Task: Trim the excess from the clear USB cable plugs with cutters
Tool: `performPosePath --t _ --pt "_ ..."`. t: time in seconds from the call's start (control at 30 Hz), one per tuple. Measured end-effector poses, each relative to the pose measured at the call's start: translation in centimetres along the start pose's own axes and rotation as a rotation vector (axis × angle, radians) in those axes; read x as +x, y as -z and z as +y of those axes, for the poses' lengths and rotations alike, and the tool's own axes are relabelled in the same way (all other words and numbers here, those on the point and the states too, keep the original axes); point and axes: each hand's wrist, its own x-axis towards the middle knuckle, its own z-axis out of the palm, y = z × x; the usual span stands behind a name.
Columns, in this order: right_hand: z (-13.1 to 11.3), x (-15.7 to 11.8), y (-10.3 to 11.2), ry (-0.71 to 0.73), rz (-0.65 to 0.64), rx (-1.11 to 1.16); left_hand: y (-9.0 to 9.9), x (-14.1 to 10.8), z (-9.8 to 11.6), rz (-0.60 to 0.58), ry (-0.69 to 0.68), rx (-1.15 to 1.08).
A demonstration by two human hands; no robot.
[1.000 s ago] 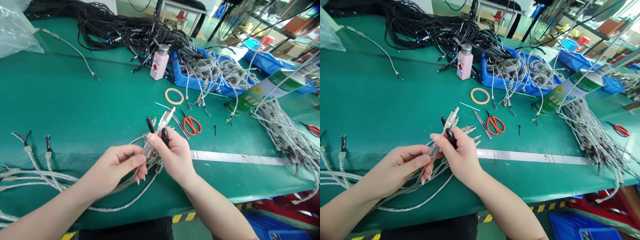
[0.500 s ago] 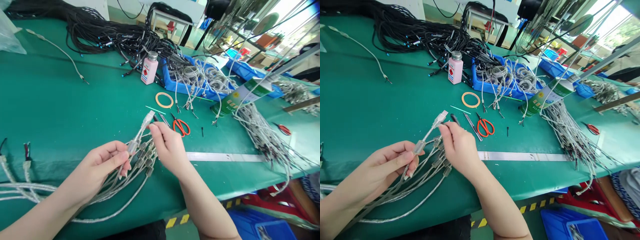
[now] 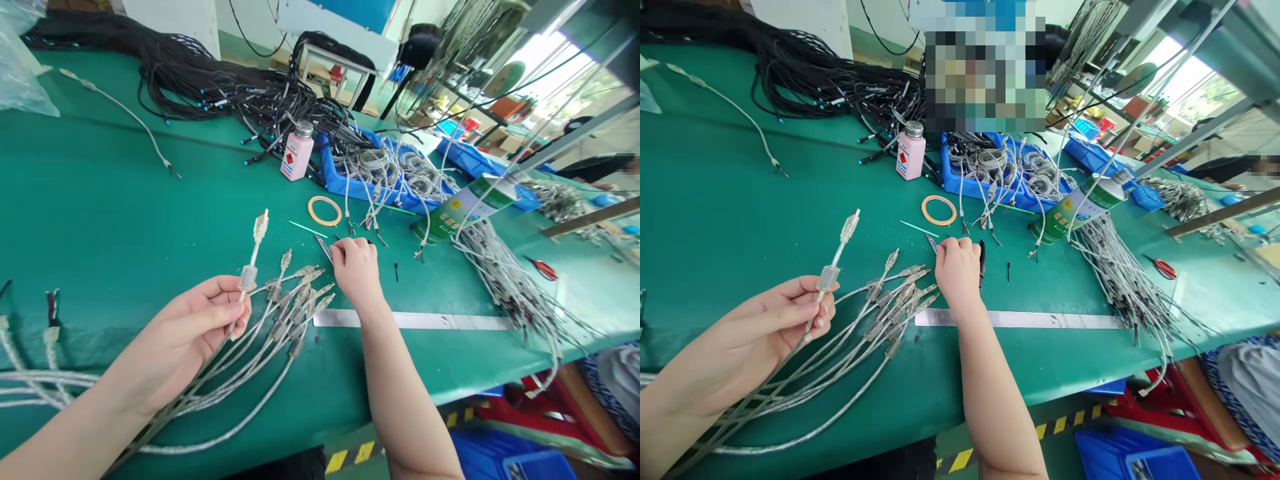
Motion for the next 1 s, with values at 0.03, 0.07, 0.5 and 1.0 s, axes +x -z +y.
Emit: performPosePath --t 0.03,0.07,0.5,1.0 --pt "0.1 0.1 -0.3 -0.009 -0.020 -0.018 0.0 0.0 0.0 -0.008 -0.006 -0.007" --pt "0.2 0.2 -0.6 -0.018 -0.038 -0.034 0.0 0.0 0.0 -0.016 -0.013 -0.014" --pt "0.6 0.4 -0.6 0.000 0.054 0.026 0.1 -0.1 0.1 -0.061 -0.055 -0.104" --pt "-0.6 0.6 -1.7 -0.022 -0.189 0.152 0.1 -0.3 0.2 -0.096 -0.031 -0.117"
